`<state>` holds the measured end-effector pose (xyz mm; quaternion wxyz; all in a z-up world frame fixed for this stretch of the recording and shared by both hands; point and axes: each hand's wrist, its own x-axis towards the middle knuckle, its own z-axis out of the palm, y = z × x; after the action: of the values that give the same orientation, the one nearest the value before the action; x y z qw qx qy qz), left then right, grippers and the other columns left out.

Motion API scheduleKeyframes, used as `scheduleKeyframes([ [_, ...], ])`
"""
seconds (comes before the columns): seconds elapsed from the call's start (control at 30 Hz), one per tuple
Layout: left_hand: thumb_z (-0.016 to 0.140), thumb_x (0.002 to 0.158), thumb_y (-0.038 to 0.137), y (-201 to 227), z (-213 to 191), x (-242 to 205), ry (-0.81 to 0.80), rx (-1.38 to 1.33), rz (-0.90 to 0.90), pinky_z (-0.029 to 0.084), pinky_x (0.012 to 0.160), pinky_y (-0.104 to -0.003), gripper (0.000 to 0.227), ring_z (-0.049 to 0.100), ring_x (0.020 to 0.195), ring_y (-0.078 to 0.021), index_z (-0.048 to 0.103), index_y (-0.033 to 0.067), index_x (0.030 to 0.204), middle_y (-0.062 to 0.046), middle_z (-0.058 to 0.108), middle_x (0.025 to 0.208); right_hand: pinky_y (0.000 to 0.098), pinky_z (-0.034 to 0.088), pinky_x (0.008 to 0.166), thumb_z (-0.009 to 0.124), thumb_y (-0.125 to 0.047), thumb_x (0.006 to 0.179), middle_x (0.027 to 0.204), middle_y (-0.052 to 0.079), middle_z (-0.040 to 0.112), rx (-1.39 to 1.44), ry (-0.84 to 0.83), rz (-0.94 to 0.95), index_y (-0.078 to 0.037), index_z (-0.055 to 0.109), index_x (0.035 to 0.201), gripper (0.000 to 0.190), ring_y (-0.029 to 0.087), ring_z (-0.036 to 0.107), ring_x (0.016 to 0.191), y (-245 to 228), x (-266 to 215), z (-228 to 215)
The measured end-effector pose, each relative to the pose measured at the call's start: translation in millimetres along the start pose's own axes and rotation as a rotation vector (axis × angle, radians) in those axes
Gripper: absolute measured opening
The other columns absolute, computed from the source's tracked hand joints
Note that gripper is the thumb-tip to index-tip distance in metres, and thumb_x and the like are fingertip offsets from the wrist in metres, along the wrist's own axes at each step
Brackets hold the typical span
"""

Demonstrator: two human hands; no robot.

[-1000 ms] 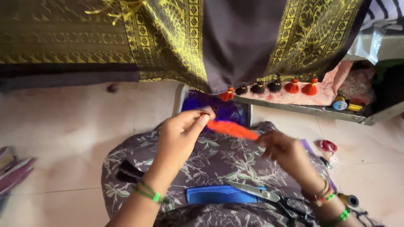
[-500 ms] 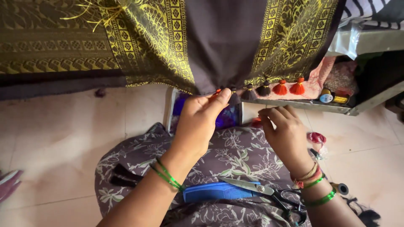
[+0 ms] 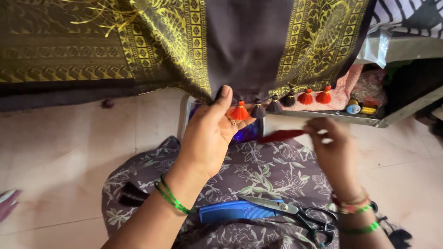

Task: Sewing and attaching decorative tassels to the border of a dark garment.

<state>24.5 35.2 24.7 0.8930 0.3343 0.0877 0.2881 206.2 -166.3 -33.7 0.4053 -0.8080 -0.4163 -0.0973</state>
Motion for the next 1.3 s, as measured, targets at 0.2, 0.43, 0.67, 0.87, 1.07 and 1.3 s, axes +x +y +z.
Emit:
scheduleKeyframes([
  [0.2,0.061,0.106,0.027,-11,-18,4,-0.060,-0.145,-0.019,0.056,0.094,-0.047,0.020,0.072,0.094,-0.0194,0.066,0.0116,0.095,-0.003,0.072,0.094,0.0246,0.057,0.075,0.071,-0.006,0.109,0.108,0.006,0.073,-0.201,0.146,0.081,-0.001,0.072,0.115,0.008,0.013,0.072,0.090,37,-33,-91],
  [0.43,0.062,0.111,0.027,-20,-21,5,-0.160,-0.264,0.008,0.057,0.096,-0.050,0.022,0.073,0.091,-0.0208,0.070,0.0099,0.099,-0.006,0.074,0.091,0.0341,0.060,0.070,0.072,0.001,0.081,0.101,0.009,0.070,-0.166,-0.137,0.121,-0.009,0.071,0.121,0.042,0.020,0.070,0.082,49,-75,-45],
  [0.67,0.059,0.102,0.030,-6,-8,-3,-0.056,-0.131,-0.031,0.056,0.091,-0.041,0.023,0.073,0.091,-0.0189,0.070,0.0115,0.094,-0.005,0.077,0.092,0.0454,0.054,0.083,0.070,-0.013,0.081,0.114,0.011,0.066,-0.339,-0.289,-0.208,-0.006,0.068,0.112,0.032,0.036,0.062,0.101,86,-167,9],
  [0.87,0.080,0.095,0.024,-48,6,13,-0.041,0.117,0.070,0.062,0.088,-0.038,0.036,0.070,0.081,-0.0124,0.058,0.0145,0.069,-0.003,0.070,0.081,0.0479,0.049,0.096,0.072,-0.012,0.075,0.110,0.017,0.063,-0.386,-0.376,-0.314,-0.007,0.064,0.115,0.042,0.039,0.060,0.112,165,-242,-23],
  [1.07,0.082,0.090,0.018,-63,19,16,0.039,0.129,0.128,0.051,0.075,-0.030,0.016,0.063,0.073,-0.0113,0.073,0.0055,0.085,-0.002,0.071,0.083,0.0460,0.049,0.094,0.073,-0.015,0.066,0.127,0.022,0.062,-0.398,-0.725,-0.320,-0.007,0.054,0.140,0.077,0.042,0.057,0.121,274,-278,-57],
  [1.3,0.073,0.096,0.032,-33,-9,1,0.076,0.179,0.240,0.058,0.086,-0.029,0.026,0.069,0.084,-0.0093,0.071,0.0070,0.088,-0.001,0.073,0.089,0.0372,0.057,0.095,0.065,-0.022,0.091,0.122,0.009,0.072,-0.047,-1.039,0.273,-0.013,0.065,0.132,0.043,0.023,0.069,0.115,362,-246,-75],
])
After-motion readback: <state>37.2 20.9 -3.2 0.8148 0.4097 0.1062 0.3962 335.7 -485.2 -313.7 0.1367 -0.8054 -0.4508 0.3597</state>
